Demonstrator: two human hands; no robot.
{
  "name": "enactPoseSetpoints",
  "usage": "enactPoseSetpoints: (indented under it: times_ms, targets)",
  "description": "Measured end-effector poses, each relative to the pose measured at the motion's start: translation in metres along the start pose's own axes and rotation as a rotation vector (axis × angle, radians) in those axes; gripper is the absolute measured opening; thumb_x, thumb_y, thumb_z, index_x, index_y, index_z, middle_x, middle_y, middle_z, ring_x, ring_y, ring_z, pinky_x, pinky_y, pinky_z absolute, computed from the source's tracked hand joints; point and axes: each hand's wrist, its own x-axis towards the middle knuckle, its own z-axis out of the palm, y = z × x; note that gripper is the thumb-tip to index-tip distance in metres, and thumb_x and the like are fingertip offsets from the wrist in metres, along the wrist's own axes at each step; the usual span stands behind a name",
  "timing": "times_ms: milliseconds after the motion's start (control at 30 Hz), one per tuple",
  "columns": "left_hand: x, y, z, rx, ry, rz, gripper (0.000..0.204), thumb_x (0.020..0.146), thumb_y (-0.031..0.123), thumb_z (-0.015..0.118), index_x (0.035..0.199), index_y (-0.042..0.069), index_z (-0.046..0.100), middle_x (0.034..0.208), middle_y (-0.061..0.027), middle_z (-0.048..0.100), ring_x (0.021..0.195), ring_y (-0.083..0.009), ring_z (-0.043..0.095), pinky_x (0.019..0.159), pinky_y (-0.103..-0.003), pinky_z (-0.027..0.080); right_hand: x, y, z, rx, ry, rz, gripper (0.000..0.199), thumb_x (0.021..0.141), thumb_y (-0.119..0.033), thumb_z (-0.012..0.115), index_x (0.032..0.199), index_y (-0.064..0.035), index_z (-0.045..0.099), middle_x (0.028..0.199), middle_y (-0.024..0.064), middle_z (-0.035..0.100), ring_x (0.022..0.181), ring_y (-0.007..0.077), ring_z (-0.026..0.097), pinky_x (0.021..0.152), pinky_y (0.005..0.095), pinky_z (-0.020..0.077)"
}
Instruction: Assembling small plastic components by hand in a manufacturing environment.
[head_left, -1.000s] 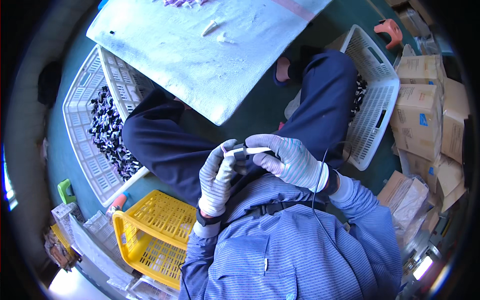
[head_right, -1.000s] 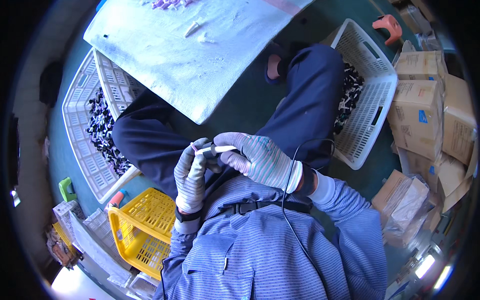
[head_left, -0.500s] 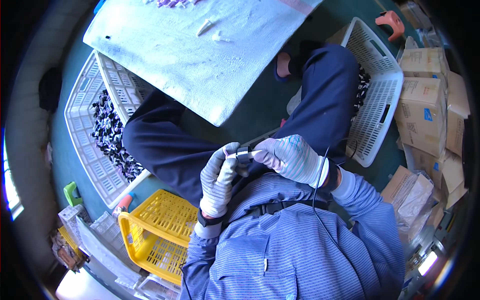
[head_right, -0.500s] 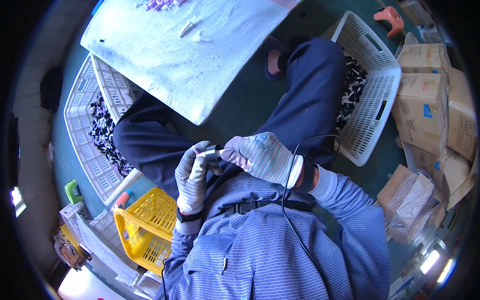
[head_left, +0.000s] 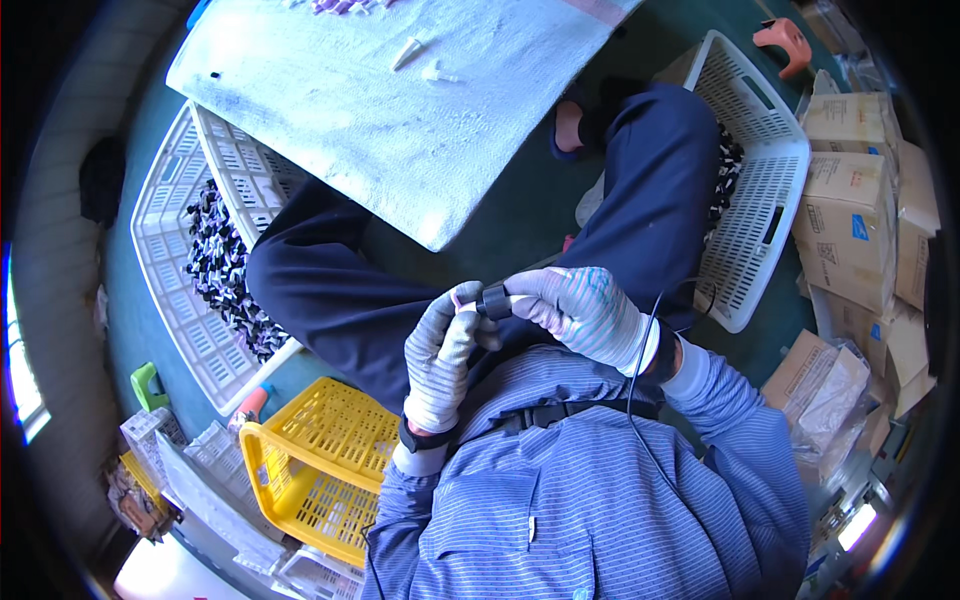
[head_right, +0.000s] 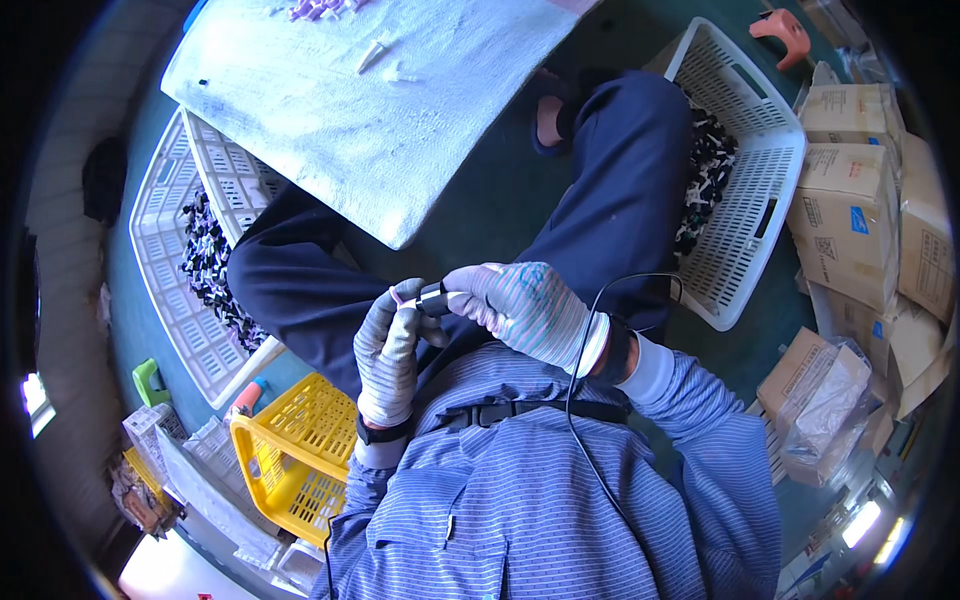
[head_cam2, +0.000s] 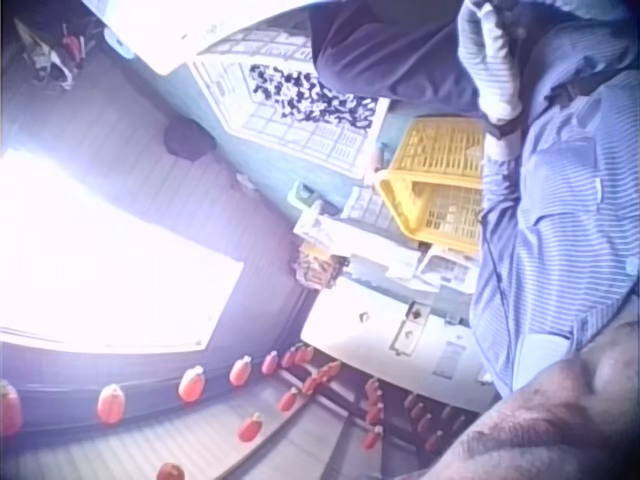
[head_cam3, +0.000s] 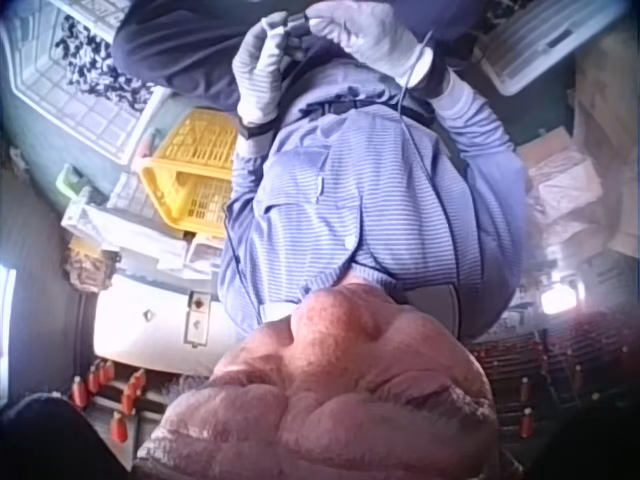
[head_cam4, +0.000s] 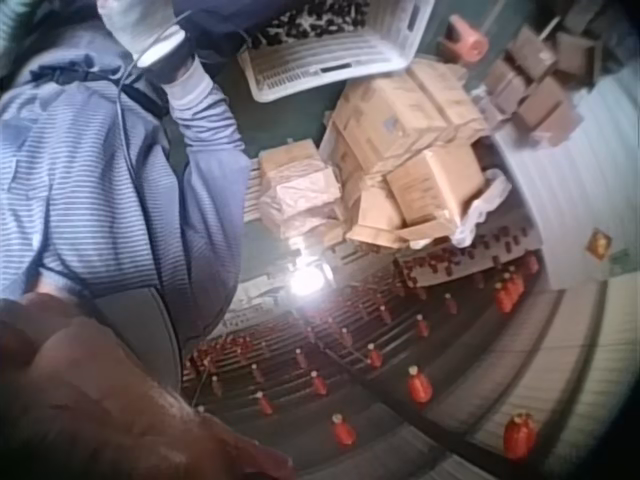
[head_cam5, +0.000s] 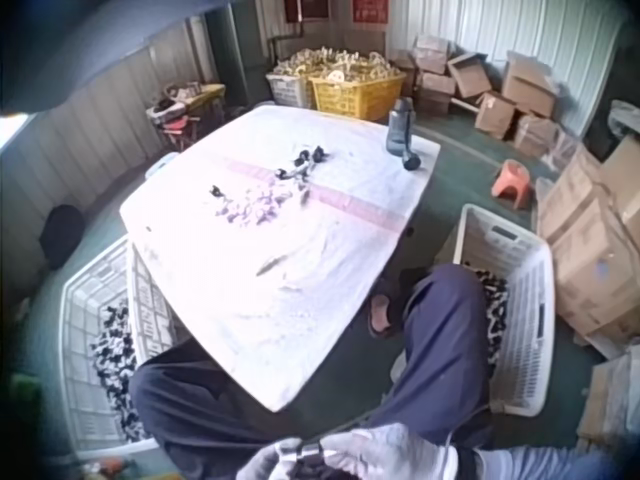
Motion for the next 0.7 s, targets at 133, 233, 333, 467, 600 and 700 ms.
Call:
enactPoseSetpoints:
  times_ms: [133, 233, 333, 467, 600, 700]
  targets:
    - [-0.001, -0.001, -0.001, 0.005, -0.007, -0.01, 0.032, 0.101, 0.02, 0.058, 0.126, 0.0, 0.059, 0.091, -0.0077, 0.069, 0.071, -0.0119, 0.064, 0.069, -0.026, 0.055, -0.002, -0.001, -0.005, -0.054, -0.114, 0.102, 0.019, 0.091, -0.021, 0.068, 0.104, -0.007, 0.065, 0.083, 0.0126, 0.068, 0.077, 0.0303, 0.069, 0.064, 0.0377, 0.0537]
    - [0.0, -0.002, 0.001, 0.0, 0.001, -0.008, 0.032, 0.101, 0.021, 0.058, 0.126, 0.0, 0.059, 0.091, -0.0077, 0.069, 0.071, -0.0118, 0.064, 0.069, -0.026, 0.055, 0.0, -0.003, -0.006, 0.033, -0.039, 0.123, 0.019, 0.091, -0.02, 0.069, 0.105, -0.0071, 0.066, 0.088, 0.0132, 0.069, 0.08, 0.0305, 0.07, 0.065, 0.0376, 0.0541]
    - [0.002, -0.002, -0.001, -0.041, 0.015, -0.007, 0.033, 0.101, 0.021, 0.058, 0.126, 0.0, 0.059, 0.092, -0.0076, 0.07, 0.071, -0.0115, 0.064, 0.069, -0.026, 0.055, 0.0, -0.005, -0.004, 0.08, 0.008, 0.085, 0.019, 0.092, -0.019, 0.068, 0.106, -0.0072, 0.066, 0.089, 0.0135, 0.069, 0.081, 0.0311, 0.07, 0.066, 0.0377, 0.0545]
    - [0.002, -0.001, 0.001, 0.045, 0.008, -0.031, 0.033, 0.101, 0.021, 0.058, 0.126, 0.0, 0.06, 0.093, -0.0082, 0.07, 0.071, -0.0106, 0.063, 0.069, -0.026, 0.054, 0.0, -0.004, -0.004, -0.006, 0.015, 0.051, 0.015, 0.093, -0.016, 0.066, 0.104, -0.0073, 0.066, 0.086, 0.0123, 0.069, 0.079, 0.0296, 0.07, 0.064, 0.0371, 0.0541]
    - [0.0, 0.0, 0.002, 0.008, -0.014, -0.002, 0.031, 0.101, 0.021, 0.058, 0.125, 0.0, 0.06, 0.091, -0.0068, 0.069, 0.071, -0.0106, 0.063, 0.069, -0.025, 0.054, -0.004, 0.004, -0.003, 0.088, -0.105, 0.191, 0.007, 0.094, -0.015, 0.064, 0.096, -0.0086, 0.065, 0.077, 0.0088, 0.068, 0.069, 0.0281, 0.068, 0.059, 0.0355, 0.0516]
    - [0.0, -0.002, 0.001, 0.012, -0.018, -0.027, 0.032, 0.101, 0.021, 0.058, 0.125, 0.0, 0.06, 0.091, -0.007, 0.069, 0.071, -0.0107, 0.063, 0.07, -0.025, 0.054, -0.002, 0.003, -0.003, 0.027, -0.063, 0.113, 0.011, 0.093, -0.015, 0.065, 0.101, -0.008, 0.066, 0.082, 0.0109, 0.069, 0.073, 0.03, 0.069, 0.061, 0.0363, 0.0529]
